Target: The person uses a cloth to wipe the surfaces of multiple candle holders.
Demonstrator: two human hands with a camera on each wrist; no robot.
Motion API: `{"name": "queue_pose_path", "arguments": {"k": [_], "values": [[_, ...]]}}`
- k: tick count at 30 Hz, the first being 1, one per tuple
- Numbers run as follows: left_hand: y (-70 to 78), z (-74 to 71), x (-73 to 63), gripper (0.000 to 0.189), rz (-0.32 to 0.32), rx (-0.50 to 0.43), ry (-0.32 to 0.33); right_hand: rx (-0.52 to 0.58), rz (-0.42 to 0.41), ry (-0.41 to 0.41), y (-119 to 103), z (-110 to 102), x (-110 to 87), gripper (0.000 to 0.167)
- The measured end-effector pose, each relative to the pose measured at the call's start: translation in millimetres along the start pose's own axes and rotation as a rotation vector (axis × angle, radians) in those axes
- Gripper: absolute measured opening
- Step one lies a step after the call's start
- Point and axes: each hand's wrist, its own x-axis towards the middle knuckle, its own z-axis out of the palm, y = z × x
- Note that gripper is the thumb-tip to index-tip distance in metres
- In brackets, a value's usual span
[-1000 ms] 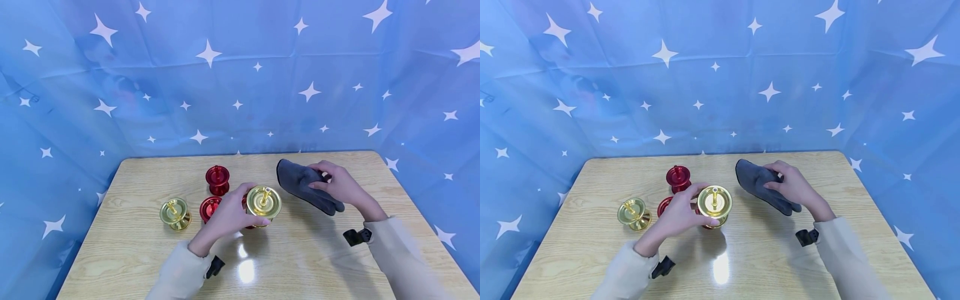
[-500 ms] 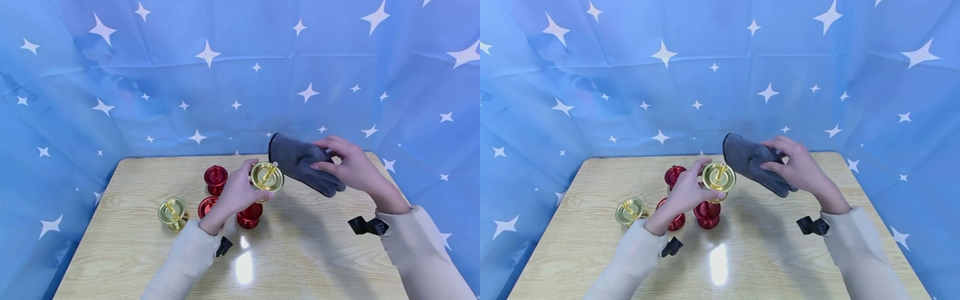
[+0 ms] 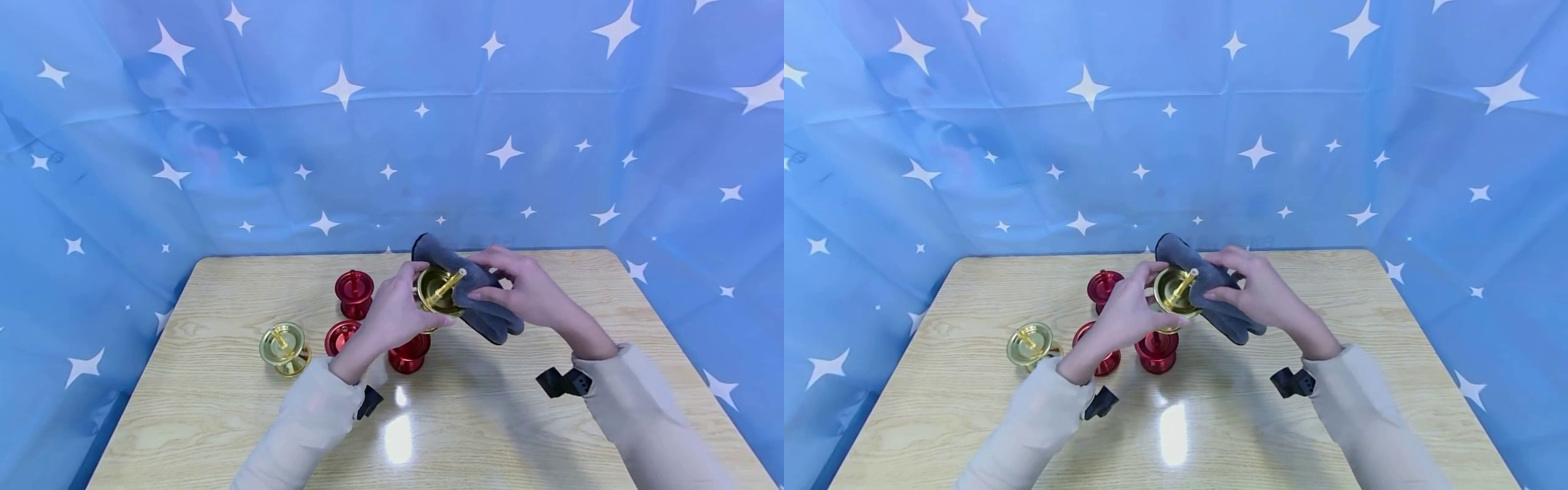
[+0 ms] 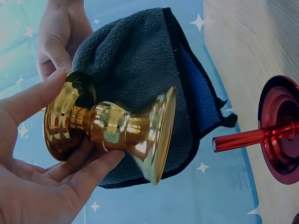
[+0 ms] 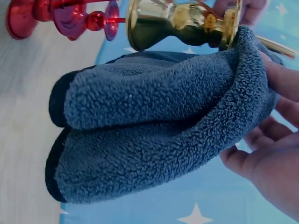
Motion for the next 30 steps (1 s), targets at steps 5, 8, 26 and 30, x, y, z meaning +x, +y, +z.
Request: {"name": "queue_pose_path", "arguments": {"k": [5, 8, 26, 30], "values": [[-1.9, -0.2, -3.3, 0.083, 0.051, 0.044, -0.004, 0.041, 0.045, -0.042, 2.4, 7.8, -1.6, 0.039], [-2.1, 0.2, -4.8, 0.083, 0.064, 0.063, -0.007, 0.064, 0.056, -0.058, 3.1, 11.3, -2.7, 0.038], [-0.9, 4.7, -9.7, 0.081, 0.121, 0.064, 0.003, 0.189, 0.017, -0.076, 4.7, 18.6, -5.0, 0.032], [-0.8, 4.9, -9.7, 0.080, 0.115, 0.054, 0.004, 0.209, 0.035, -0.088, 3.7, 17.8, -3.2, 0.032]]}}
